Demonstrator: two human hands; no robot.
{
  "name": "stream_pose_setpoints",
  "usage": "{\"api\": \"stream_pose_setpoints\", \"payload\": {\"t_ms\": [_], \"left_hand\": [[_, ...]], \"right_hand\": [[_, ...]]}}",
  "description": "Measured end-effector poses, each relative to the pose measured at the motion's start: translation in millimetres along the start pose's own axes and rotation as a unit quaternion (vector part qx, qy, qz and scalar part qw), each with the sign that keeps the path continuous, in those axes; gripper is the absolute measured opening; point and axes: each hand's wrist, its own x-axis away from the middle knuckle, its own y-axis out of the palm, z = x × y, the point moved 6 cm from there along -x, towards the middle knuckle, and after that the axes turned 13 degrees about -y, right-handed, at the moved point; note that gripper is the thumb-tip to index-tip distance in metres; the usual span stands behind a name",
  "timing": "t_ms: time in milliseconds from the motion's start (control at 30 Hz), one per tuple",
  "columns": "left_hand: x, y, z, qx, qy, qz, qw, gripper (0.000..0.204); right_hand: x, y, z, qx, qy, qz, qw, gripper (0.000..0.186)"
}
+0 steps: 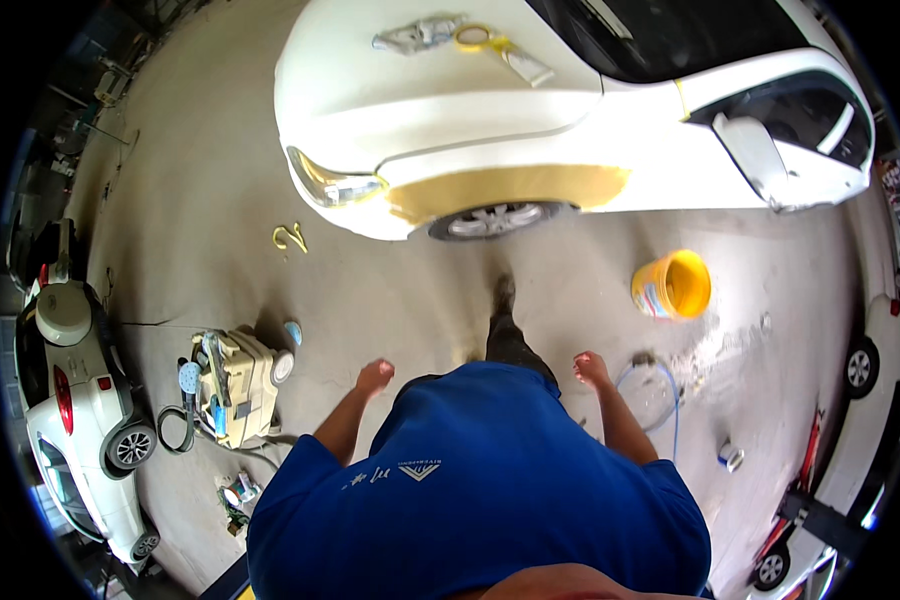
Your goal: The person walks through a workshop, picks up a sanding sponge, and repeatedly wets it in a yellow bucket while sanding a taped-off section of a white car's front fender. The person continues wet-sanding the same area with consistent hand motions.
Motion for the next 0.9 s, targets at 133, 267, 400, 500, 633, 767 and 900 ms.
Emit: {"api": "stream_pose_setpoints", "payload": {"t_ms": [133, 267, 400, 500, 633, 767, 900], "left_hand": [[-23.2, -20.1, 11.5, -0.108, -0.087, -0.023, 0.990, 0.023], [-9.6, -32.2, 41.8, 0.108, -0.085, 0.057, 0.989, 0.023], [-9.9, -47.4, 57.5, 0.133, -0.141, 0.093, 0.977, 0.032], [-3.9, -49.4, 76.8, 0.113, -0.133, 0.064, 0.983, 0.036], [-40.9, -33.6, 34.2, 0.170, -0.170, 0.085, 0.967, 0.036], [-77.3, -71.1, -1.1, 0.247, -0.214, 0.078, 0.942, 0.027], [-108.2, -113.5, -27.6, 0.182, -0.221, 0.059, 0.956, 0.027]], "right_hand": [[-137.8, 17.8, -142.6, 0.035, -0.167, -0.024, 0.985, 0.014], [-245.7, 57.7, -341.8, 0.062, -0.366, -0.098, 0.923, 0.013], [-307.1, 98.5, -540.7, 0.182, -0.481, -0.080, 0.854, 0.022], [-338.4, 119.1, -651.9, 0.348, -0.656, 0.095, 0.663, 0.046], [-357.4, 126.5, -693.7, 0.447, -0.454, 0.230, 0.736, 0.067], [-385.1, 108.6, -652.4, 0.526, -0.384, 0.216, 0.727, 0.074], [-394.2, 87.6, -650.9, 0.460, -0.400, 0.229, 0.759, 0.067]]}}
